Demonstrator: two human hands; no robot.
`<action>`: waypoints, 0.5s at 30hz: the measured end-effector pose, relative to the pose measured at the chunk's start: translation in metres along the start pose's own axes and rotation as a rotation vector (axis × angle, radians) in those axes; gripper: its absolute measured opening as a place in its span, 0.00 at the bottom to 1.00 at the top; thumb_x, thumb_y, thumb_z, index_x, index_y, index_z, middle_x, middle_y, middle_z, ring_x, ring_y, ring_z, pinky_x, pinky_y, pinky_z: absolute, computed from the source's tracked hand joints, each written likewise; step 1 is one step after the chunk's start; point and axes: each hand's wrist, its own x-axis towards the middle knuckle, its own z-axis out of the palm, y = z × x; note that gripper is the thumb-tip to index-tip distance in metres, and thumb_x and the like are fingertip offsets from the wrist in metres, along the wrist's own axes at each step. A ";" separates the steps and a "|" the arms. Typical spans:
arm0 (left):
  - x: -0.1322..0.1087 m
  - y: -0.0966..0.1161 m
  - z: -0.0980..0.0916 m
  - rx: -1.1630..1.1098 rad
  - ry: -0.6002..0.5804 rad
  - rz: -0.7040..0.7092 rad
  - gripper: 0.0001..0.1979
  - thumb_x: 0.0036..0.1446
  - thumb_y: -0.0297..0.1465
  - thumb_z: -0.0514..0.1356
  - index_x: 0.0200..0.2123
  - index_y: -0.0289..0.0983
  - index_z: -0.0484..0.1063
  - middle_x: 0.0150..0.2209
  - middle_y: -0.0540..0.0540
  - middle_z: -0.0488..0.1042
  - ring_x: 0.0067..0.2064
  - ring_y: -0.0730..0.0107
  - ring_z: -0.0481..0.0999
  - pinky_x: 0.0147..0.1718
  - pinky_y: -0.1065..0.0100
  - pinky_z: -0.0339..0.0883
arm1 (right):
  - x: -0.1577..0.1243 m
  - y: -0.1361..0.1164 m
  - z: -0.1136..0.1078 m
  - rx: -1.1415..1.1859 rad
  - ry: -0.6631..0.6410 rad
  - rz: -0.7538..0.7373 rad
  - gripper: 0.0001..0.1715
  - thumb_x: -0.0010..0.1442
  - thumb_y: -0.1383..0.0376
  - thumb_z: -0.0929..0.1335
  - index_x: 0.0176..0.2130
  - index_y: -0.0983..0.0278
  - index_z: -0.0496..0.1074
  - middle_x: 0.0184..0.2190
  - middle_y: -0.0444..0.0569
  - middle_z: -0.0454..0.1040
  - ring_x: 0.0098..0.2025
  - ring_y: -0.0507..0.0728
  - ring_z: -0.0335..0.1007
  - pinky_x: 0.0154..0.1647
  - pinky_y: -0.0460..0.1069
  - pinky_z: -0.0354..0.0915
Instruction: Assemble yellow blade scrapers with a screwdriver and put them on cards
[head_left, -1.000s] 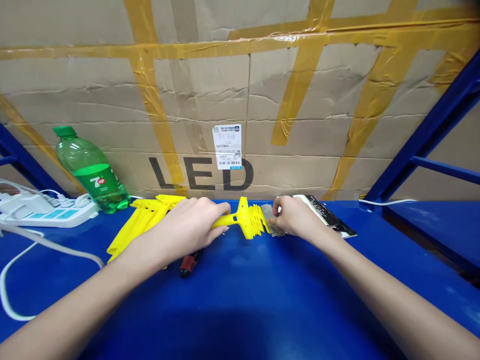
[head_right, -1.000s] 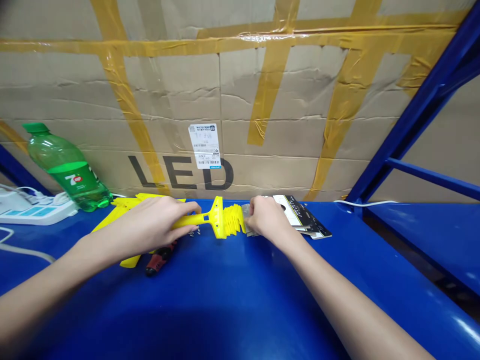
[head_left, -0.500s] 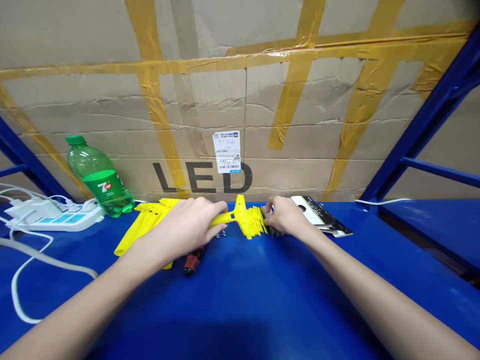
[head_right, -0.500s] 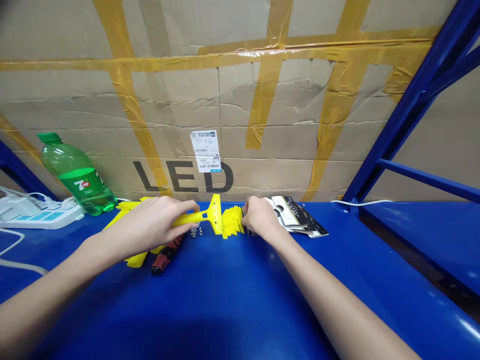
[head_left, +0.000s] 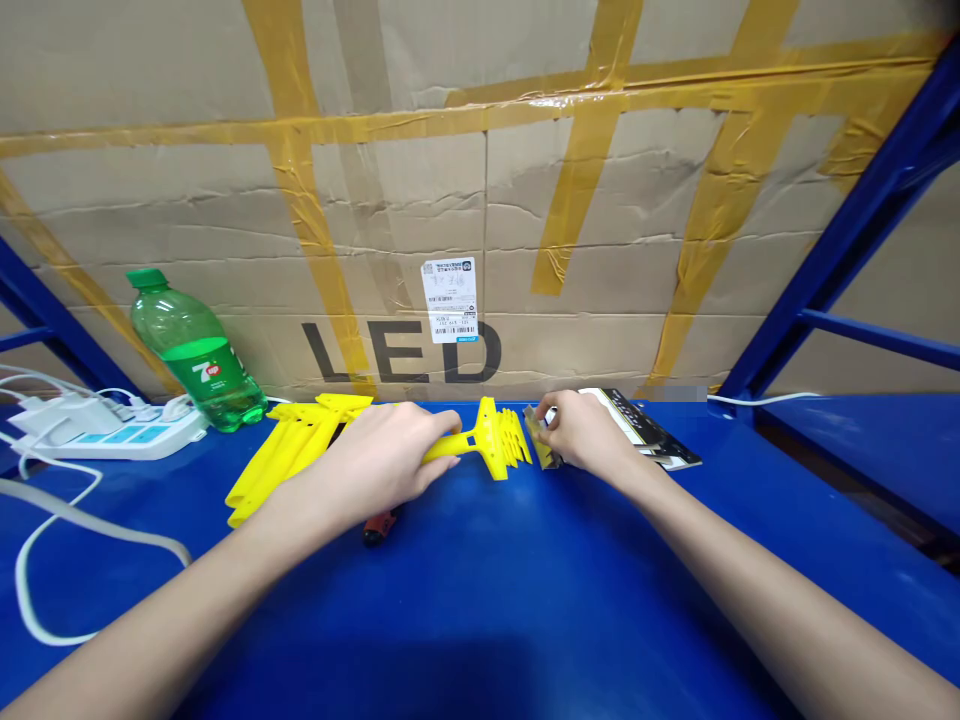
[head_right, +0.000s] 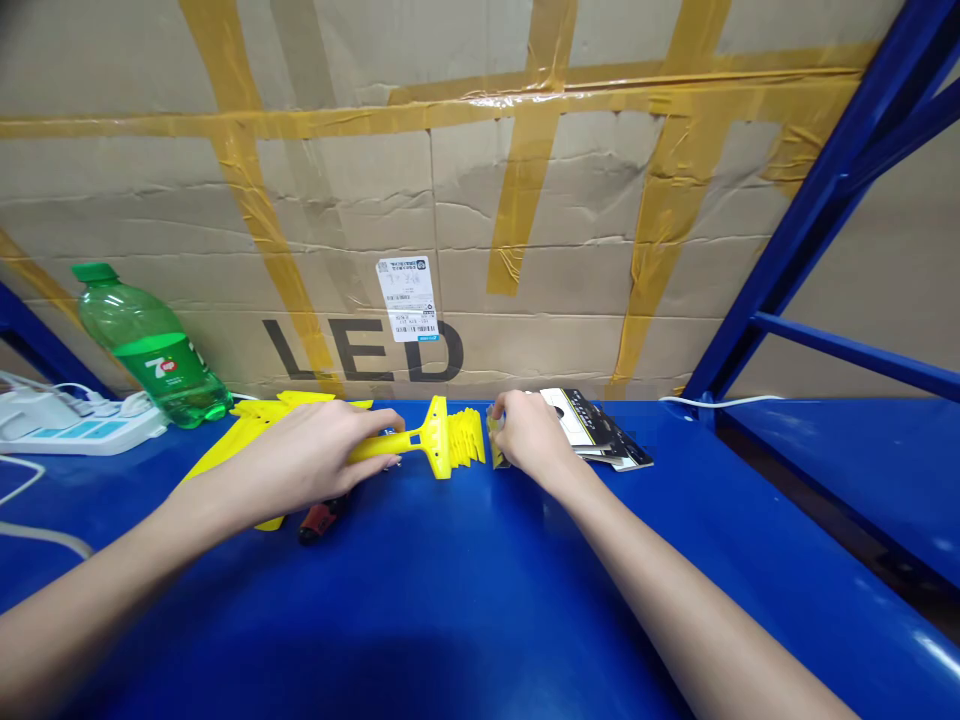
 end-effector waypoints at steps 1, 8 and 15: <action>0.000 0.000 0.000 -0.002 -0.005 -0.003 0.17 0.67 0.41 0.55 0.53 0.41 0.73 0.40 0.40 0.82 0.42 0.45 0.82 0.38 0.54 0.71 | -0.001 0.001 0.001 0.007 0.003 -0.010 0.13 0.52 0.69 0.74 0.41 0.63 0.80 0.34 0.53 0.82 0.37 0.60 0.78 0.34 0.48 0.63; 0.000 -0.004 0.006 -0.028 0.007 0.005 0.18 0.68 0.42 0.53 0.53 0.41 0.73 0.41 0.39 0.82 0.42 0.45 0.82 0.38 0.53 0.71 | -0.006 0.001 -0.003 0.067 0.059 -0.021 0.12 0.54 0.70 0.74 0.41 0.63 0.80 0.32 0.52 0.82 0.35 0.60 0.77 0.34 0.49 0.61; -0.002 -0.019 0.023 -0.193 0.073 0.110 0.18 0.69 0.39 0.51 0.56 0.41 0.70 0.49 0.40 0.78 0.47 0.50 0.78 0.46 0.52 0.69 | -0.024 0.008 -0.020 0.521 0.130 0.069 0.19 0.62 0.62 0.70 0.52 0.65 0.76 0.33 0.49 0.81 0.32 0.56 0.76 0.34 0.48 0.67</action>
